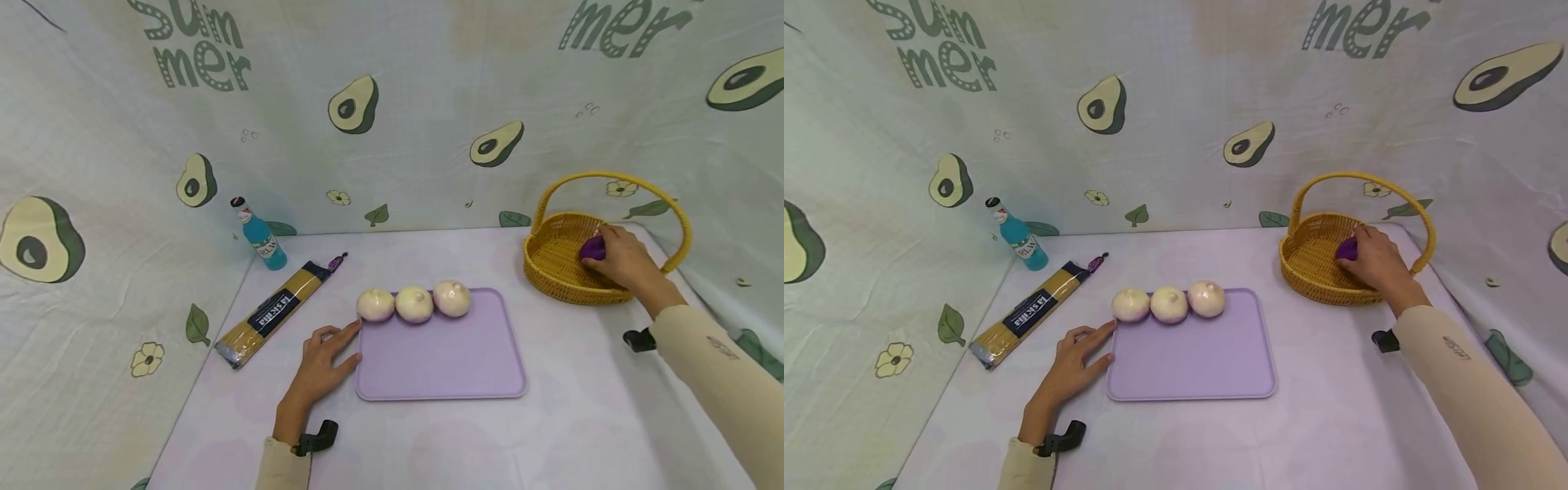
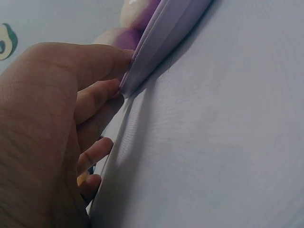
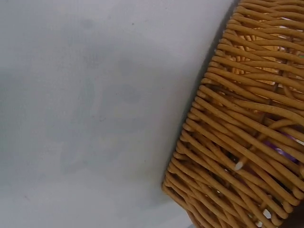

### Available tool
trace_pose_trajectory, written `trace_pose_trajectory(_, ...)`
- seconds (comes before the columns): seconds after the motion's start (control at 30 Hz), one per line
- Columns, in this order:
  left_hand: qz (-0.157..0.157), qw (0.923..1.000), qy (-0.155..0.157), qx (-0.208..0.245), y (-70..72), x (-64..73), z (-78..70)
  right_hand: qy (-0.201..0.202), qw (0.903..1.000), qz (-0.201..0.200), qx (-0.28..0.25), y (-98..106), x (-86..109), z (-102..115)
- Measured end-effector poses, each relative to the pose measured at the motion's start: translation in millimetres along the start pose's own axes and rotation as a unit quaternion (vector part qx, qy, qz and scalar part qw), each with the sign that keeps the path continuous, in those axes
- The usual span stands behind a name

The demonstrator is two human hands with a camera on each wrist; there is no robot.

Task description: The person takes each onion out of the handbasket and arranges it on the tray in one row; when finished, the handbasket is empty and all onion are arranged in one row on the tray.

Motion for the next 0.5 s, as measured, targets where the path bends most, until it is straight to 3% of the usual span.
trace_pose_trajectory(0.3,0.006,1.0,0.001,-0.005,0.2,-0.8,-0.6,-0.001,1.0,0.004,-0.005,-4.7,-0.2,-5.3)
trace_pose_trajectory(0.5,0.004,1.0,0.0,-0.003,1.0,0.3,-0.2,0.006,0.9998,-0.002,-0.017,-3.7,3.1,2.7)
Point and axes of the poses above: each hand's wrist, its own x-axis away from the middle knuckle, its own y-axis out of the back of the hand, z = x × y, the point moved 7 cm from there along -x, towards the middle knuckle, and after that the axes turned 14 degrees about -y, right-handed, at the moved point
